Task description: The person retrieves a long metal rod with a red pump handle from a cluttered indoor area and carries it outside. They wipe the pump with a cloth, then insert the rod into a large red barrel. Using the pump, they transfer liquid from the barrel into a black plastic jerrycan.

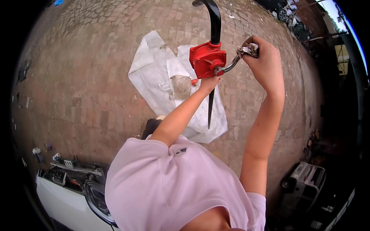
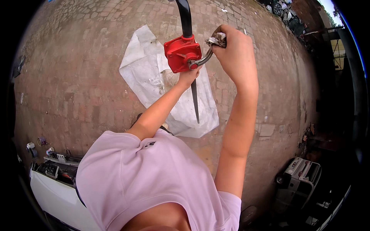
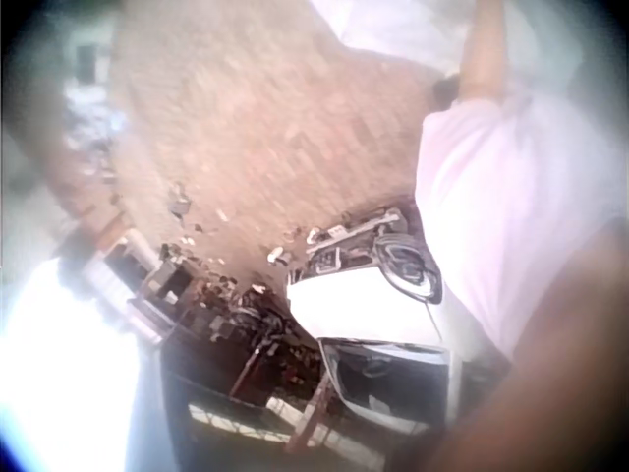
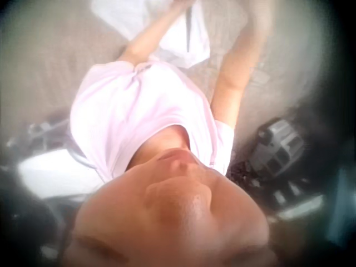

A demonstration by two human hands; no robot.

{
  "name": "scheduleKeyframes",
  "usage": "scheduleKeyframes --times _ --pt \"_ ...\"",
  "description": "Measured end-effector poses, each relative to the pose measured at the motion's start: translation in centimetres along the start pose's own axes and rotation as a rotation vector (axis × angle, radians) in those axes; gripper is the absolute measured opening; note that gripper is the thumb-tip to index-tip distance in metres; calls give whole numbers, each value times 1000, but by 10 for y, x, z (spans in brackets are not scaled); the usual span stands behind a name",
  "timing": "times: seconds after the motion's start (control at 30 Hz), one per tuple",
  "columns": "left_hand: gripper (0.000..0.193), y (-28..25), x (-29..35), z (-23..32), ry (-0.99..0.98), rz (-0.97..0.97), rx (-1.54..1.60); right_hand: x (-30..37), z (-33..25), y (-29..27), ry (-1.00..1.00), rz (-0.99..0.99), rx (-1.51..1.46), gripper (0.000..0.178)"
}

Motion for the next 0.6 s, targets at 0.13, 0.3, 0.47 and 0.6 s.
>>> scheduleKeyframes --times 0.13,0.3,0.47,0.6 --pt "33 -8 1 14 280 -9 -206 19 -22 28 -139 -21 111 20" --pt "39 6 11 34 139 -318 100 47 -35 67 -160 -110 -13 24" --pt "32 -5 2 22 235 -276 -267 88 -36 -13 -16 220 -203 26" --pt "27 -17 -3 36 309 -233 -353 135 -19 -80 57 685 -286 24"
Point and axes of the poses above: each hand's wrist, its own x-axis away from the middle knuckle, its own y-axis out of the palm, z = x × y, the point moved 7 cm from there along -x, towards the middle knuckle, and after that the axes turned 1 degree about -x, right-handed, at the moved point
